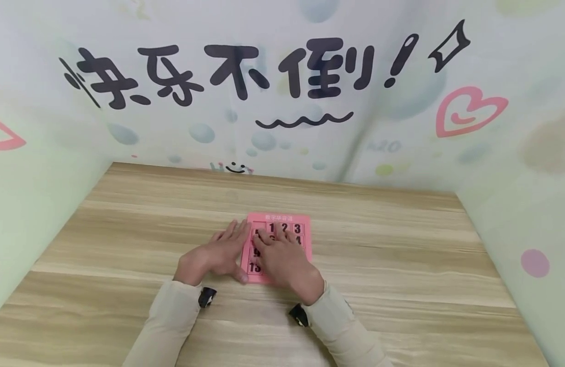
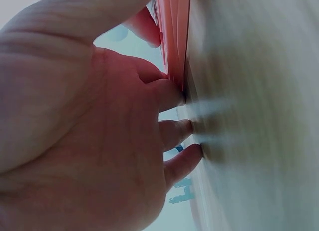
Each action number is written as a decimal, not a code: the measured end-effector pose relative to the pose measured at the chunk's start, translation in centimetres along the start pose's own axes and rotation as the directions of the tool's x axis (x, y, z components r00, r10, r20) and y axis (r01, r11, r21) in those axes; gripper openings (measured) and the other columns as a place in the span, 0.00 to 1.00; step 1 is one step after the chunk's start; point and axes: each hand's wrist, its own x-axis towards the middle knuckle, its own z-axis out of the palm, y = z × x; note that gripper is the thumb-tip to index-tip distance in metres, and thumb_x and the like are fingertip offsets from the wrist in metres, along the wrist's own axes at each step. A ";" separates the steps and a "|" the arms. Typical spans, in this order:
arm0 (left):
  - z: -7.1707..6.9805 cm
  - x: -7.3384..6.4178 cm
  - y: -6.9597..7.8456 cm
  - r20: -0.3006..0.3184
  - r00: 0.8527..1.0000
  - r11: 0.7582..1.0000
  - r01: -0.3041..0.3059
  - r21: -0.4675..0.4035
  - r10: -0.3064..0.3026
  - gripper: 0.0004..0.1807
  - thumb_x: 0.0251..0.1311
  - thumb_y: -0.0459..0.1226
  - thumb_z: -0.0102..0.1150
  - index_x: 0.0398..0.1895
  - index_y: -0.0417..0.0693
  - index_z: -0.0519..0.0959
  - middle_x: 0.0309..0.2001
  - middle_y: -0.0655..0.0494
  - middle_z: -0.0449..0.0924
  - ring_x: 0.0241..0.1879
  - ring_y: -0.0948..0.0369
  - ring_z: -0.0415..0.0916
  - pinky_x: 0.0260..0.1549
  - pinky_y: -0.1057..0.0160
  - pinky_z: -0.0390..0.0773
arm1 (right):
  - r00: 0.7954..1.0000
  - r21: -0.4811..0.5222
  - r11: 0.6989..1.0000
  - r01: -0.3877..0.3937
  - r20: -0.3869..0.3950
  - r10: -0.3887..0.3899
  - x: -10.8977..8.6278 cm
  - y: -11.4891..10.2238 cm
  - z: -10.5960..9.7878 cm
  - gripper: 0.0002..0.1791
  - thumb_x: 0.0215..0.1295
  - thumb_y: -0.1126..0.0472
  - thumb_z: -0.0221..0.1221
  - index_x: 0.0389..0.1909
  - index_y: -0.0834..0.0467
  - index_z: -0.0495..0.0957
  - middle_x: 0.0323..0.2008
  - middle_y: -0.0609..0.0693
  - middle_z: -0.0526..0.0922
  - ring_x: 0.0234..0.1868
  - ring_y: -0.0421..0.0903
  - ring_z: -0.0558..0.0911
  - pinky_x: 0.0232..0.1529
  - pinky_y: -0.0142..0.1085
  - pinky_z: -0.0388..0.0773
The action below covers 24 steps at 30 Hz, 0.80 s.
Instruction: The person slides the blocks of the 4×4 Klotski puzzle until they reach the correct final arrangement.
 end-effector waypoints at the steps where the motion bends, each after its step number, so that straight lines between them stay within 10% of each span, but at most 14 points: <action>1: 0.0 0.0 0.0 -0.001 1.000 1.000 -0.001 0.000 0.001 0.68 0.46 0.48 0.76 0.80 0.42 0.36 0.81 0.49 0.29 0.79 0.51 0.22 0.77 0.47 0.36 | 1.000 0.001 1.000 0.003 -0.002 -0.003 -0.1 0.0 0.0 0.30 0.76 0.44 0.47 0.75 0.49 0.62 0.75 0.47 0.60 0.78 0.60 0.52 0.75 0.59 0.51; 24: -0.1 -0.2 0.2 0.009 1.000 1.000 -0.006 0.006 0.006 0.68 0.47 0.49 0.75 0.80 0.41 0.36 0.80 0.46 0.29 0.79 0.49 0.22 0.77 0.47 0.36 | 0.999 0.019 0.999 0.041 0.014 -0.041 -0.6 -0.1 -0.6 0.28 0.76 0.46 0.49 0.72 0.51 0.67 0.74 0.48 0.64 0.76 0.61 0.55 0.72 0.60 0.57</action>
